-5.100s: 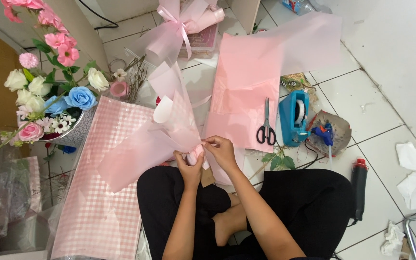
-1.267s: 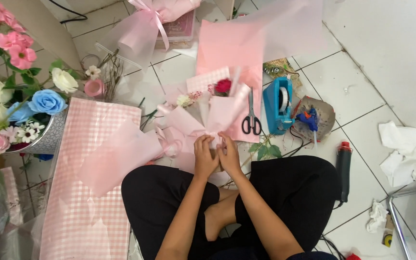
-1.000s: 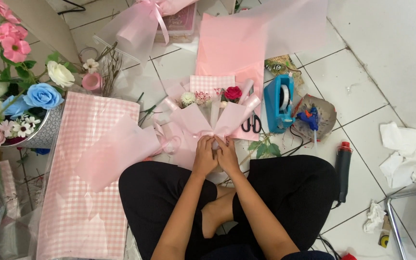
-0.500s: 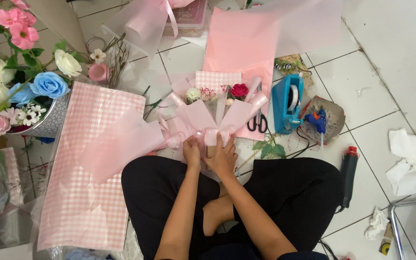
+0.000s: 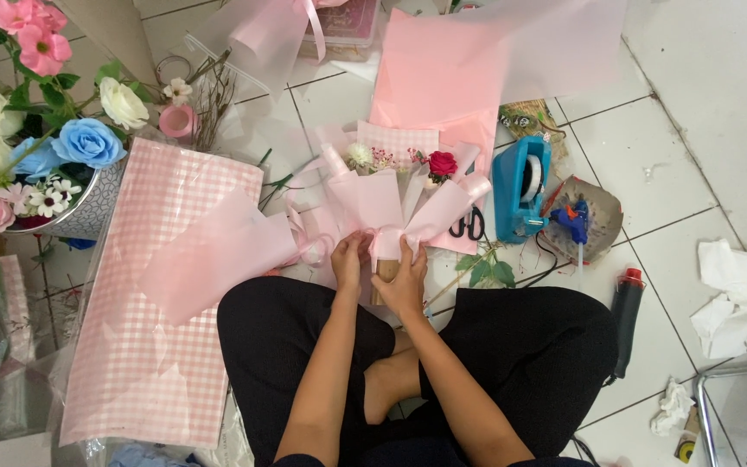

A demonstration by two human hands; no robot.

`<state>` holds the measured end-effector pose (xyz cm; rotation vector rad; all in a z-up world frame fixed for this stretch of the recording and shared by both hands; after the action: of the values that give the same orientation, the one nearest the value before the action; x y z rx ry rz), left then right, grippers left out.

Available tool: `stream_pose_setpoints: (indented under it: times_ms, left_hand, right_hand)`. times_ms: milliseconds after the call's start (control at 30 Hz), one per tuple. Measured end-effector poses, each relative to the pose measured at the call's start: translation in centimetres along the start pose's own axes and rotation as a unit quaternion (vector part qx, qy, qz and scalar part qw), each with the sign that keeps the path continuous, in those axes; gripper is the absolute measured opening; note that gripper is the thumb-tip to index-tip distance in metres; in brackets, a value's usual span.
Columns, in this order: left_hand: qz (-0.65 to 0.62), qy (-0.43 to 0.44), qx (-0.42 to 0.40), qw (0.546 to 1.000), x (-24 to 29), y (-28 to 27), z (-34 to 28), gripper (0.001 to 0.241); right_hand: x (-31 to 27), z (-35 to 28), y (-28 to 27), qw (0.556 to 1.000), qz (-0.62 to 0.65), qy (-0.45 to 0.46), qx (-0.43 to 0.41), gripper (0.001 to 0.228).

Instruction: The person sits on the floor and wraps a small bouquet of artificial flowers with pink and checkered paper. They tie a pink ribbon around the base of the bouquet and adjust the wrapping to secure it.

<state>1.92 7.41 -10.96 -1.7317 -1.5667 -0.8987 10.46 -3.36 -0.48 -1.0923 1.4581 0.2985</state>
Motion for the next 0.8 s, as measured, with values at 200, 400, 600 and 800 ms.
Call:
stream_pose_setpoints:
  times_ms: [200, 400, 600, 800]
  left_hand:
    - [0.049, 0.044, 0.056, 0.996, -1.8, -0.5, 2.6, 0.016]
    - [0.111, 0.094, 0.070, 0.987, -1.3, -0.9, 0.7, 0.013]
    - [0.181, 0.104, 0.100, 0.973, -0.3, -0.5, -0.2, 0.014]
    - [0.188, 0.098, 0.093, 0.973, -0.7, -0.5, 0.2, 0.015]
  right_hand:
    - [0.0, -0.2, 0.1, 1.000, 0.006, 0.023, -0.001, 0.103]
    - [0.0, 0.0, 0.2, 1.000, -0.003, 0.027, 0.000, 0.101]
    - [-0.3, -0.3, 0.5, 0.998, -0.048, 0.026, -0.010, 0.098]
    - [0.2, -0.3, 1.3, 0.995, -0.093, 0.005, -0.020, 0.101]
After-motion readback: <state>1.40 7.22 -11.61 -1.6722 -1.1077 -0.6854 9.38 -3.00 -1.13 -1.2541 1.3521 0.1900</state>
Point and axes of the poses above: each hand's wrist, its own z-axis towards the middle knuckle, its own y-axis out of the palm, x = y × z, the point moved 4 cm from there along z, towards the middle knuckle, and after that the axes turned 15 degrees about z, right-handed, at the moved point
